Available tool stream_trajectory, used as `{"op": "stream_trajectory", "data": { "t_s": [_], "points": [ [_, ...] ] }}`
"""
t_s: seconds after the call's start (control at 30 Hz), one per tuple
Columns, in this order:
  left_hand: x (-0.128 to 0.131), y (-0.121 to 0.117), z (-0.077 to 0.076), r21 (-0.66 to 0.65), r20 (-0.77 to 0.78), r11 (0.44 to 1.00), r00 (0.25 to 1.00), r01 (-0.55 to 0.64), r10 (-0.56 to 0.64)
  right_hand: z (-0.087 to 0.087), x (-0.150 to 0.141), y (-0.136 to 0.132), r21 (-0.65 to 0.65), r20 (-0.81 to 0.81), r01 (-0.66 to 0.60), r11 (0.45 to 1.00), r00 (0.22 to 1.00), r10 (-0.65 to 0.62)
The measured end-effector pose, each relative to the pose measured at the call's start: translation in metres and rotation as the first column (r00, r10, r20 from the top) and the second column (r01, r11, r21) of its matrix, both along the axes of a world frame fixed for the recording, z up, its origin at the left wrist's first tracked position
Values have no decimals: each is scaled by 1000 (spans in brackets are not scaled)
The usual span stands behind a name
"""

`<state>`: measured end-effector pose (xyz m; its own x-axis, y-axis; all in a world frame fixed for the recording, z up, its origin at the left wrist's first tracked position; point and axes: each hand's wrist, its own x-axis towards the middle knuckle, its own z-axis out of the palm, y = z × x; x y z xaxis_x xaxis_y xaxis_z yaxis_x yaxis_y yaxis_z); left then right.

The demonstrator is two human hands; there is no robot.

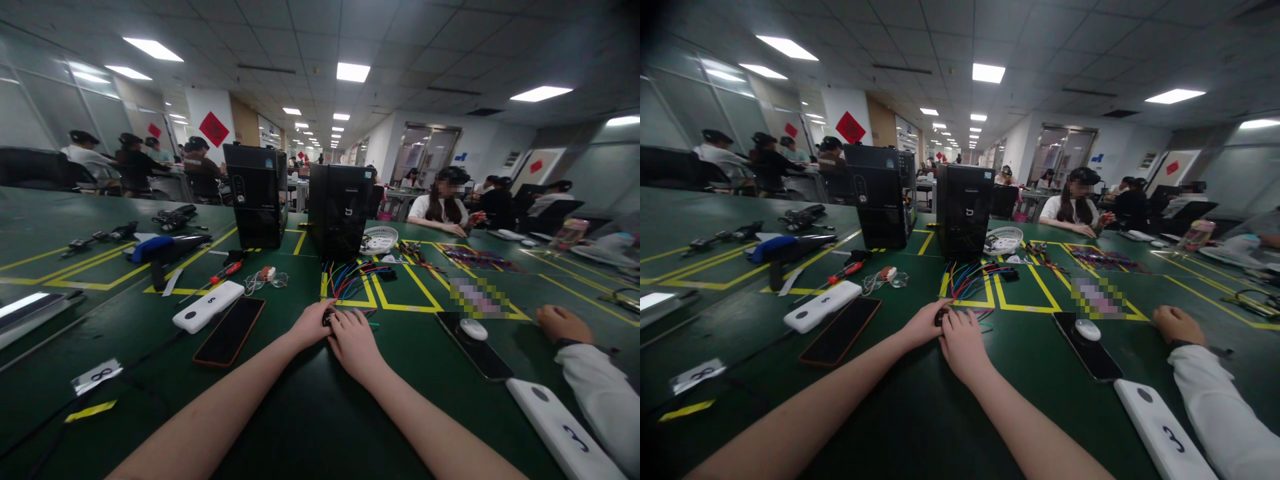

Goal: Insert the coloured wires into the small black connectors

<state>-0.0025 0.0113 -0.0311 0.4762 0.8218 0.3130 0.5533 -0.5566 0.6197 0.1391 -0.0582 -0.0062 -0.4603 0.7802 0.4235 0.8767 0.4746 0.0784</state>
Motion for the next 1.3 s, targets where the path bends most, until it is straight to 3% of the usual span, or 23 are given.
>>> {"op": "stream_trajectory", "data": {
  "t_s": [0.17,0.43,0.63,1.07,1.3],
  "points": [
    [-2,0,2,34,-37,998,998,-56,57,-2,7,5,22,-108,47,999,993,-44],
    [-1,-3,2,58,-91,998,996,15,-10,-15,18,22,9,-354,-97,995,930,94],
    [0,-2,3,46,-119,999,993,14,-8,-14,14,21,-14,-442,-99,995,893,83],
    [0,-3,3,52,-111,999,994,5,1,-10,20,22,-12,-538,-63,998,842,46],
    [1,4,-3,52,-14,997,998,-57,58,-8,14,13,-8,-417,-278,960,874,250]
  ]
}}
